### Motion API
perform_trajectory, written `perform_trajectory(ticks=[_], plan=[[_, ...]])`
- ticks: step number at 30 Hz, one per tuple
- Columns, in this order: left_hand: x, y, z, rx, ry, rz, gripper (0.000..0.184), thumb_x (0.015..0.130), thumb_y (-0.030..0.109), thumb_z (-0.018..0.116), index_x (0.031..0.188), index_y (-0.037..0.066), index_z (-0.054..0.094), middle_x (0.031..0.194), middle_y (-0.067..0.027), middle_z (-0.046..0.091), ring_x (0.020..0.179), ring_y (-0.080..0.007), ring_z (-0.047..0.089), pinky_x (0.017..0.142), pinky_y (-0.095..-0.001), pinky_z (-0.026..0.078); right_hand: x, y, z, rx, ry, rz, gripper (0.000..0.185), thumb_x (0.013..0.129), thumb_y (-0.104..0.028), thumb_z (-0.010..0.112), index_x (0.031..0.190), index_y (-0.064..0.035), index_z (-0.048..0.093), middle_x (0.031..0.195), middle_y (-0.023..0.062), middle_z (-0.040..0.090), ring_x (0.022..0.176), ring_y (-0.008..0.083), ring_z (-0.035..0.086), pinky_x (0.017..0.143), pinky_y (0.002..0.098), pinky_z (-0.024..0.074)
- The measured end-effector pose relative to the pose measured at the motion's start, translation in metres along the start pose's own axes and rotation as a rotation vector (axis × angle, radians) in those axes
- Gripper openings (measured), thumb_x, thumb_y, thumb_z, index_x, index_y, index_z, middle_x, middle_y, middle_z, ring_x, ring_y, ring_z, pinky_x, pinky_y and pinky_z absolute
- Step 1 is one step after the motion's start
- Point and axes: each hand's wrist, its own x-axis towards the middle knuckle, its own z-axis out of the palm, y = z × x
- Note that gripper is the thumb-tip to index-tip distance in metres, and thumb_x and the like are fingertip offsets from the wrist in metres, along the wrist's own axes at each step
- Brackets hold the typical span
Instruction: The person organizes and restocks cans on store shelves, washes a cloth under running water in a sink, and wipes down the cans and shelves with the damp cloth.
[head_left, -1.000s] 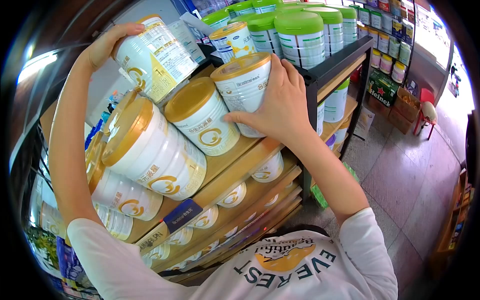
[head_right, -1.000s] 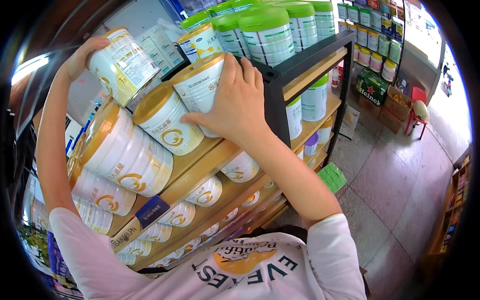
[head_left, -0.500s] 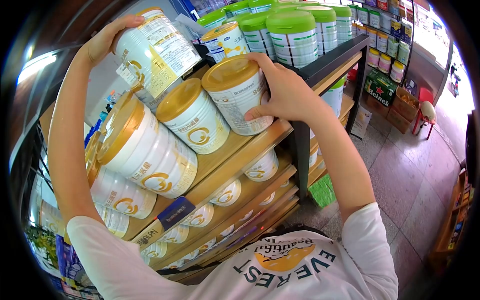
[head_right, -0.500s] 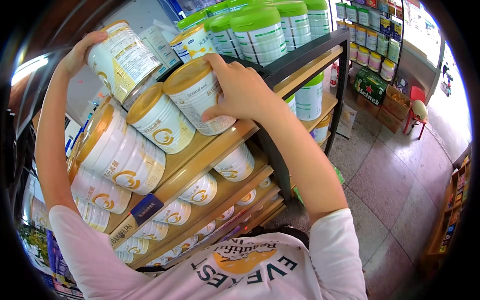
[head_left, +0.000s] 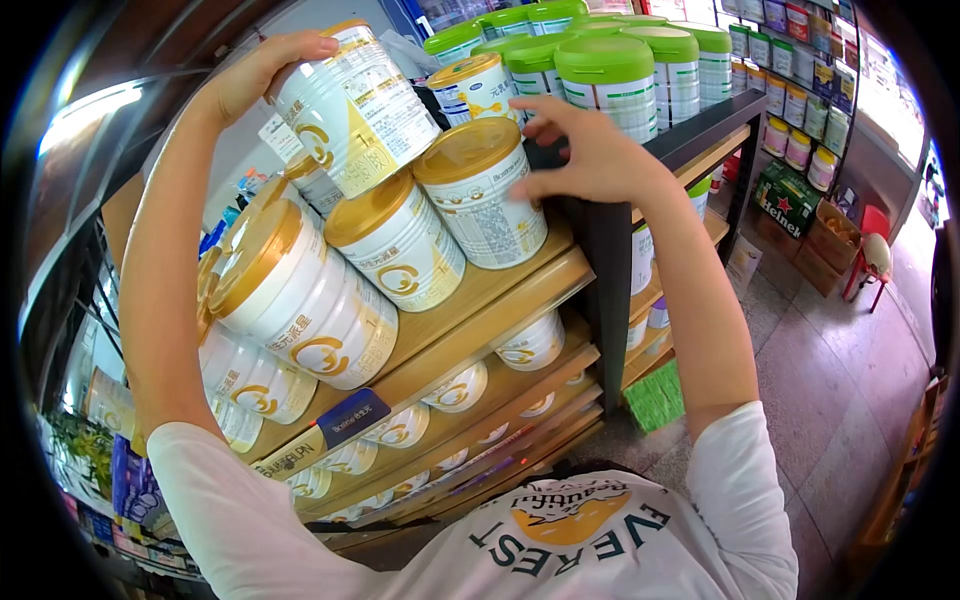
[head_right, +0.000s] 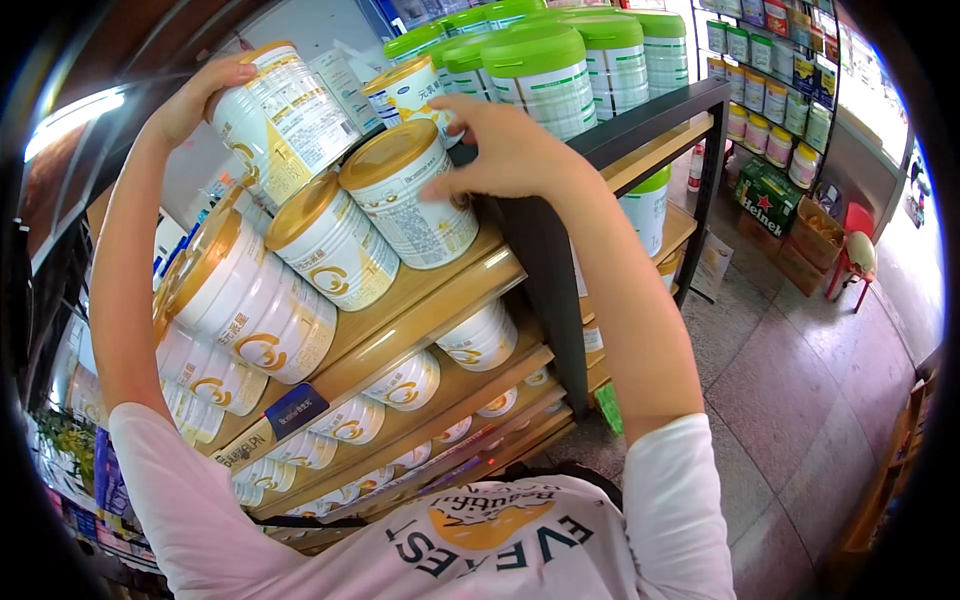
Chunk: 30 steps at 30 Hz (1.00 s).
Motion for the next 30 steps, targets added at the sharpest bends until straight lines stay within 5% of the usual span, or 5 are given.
perform_trajectory(ticks=[4,11,13,21,30], plan=[[0.011,-0.002,-0.002,-0.023,-0.041,0.019,0.061,0.070,0.058,0.055,0.110,0.012,0.061,0.095,-0.0099,0.063,0.091,-0.0117,0.058,0.071,-0.0201,0.040,0.017,0.015,-0.011,0.115,0.182,-0.098,0.035,0.081,-0.019,0.065,0.112,-0.0065,0.056,0.090,0.0039,0.062,0.085,0.0109,0.056,0.076,0.0276,0.0461],[0.016,-0.007,-0.005,0.061,-0.115,0.066,0.063,0.071,0.056,0.052,0.118,0.014,0.055,0.101,-0.0075,0.060,0.094,-0.0134,0.057,0.074,-0.0237,0.041,0.032,0.020,-0.004,-0.048,-0.151,-0.390,0.058,0.070,-0.031,0.074,0.119,-0.0078,0.053,0.115,0.0048,0.057,0.102,0.0166,0.053,0.080,0.0285,0.0455],[0.013,-0.004,-0.007,0.062,-0.137,0.051,0.064,0.071,0.055,0.052,0.119,0.014,0.054,0.101,-0.0078,0.061,0.094,-0.0137,0.057,0.074,-0.0244,0.041,0.036,0.008,0.000,0.099,-0.370,-0.134,0.062,0.064,-0.035,0.077,0.115,-0.0075,0.057,0.114,0.0058,0.059,0.104,0.0228,0.054,0.083,0.0339,0.0441],[0.012,-0.020,-0.010,0.053,-0.080,0.072,0.067,0.069,0.057,0.053,0.121,0.015,0.053,0.100,-0.0071,0.062,0.092,-0.0130,0.058,0.073,-0.0255,0.043,0.027,-0.026,0.037,-0.743,0.295,-0.461,0.058,0.055,-0.066,0.065,0.074,-0.0105,0.067,0.071,0.0045,0.060,0.074,0.0227,0.056,0.080,0.0336,0.0394],[0.015,-0.012,-0.008,-0.022,-0.215,0.088,0.073,0.070,0.053,0.054,0.126,0.007,0.047,0.105,-0.0061,0.057,0.098,-0.0125,0.052,0.080,-0.0229,0.036,0.037,0.005,0.001,-0.102,-0.104,-0.288,0.040,0.065,-0.032,0.077,0.092,-0.0040,0.066,0.095,0.0093,0.065,0.089,0.0213,0.060,0.074,0.0297,0.0472]])
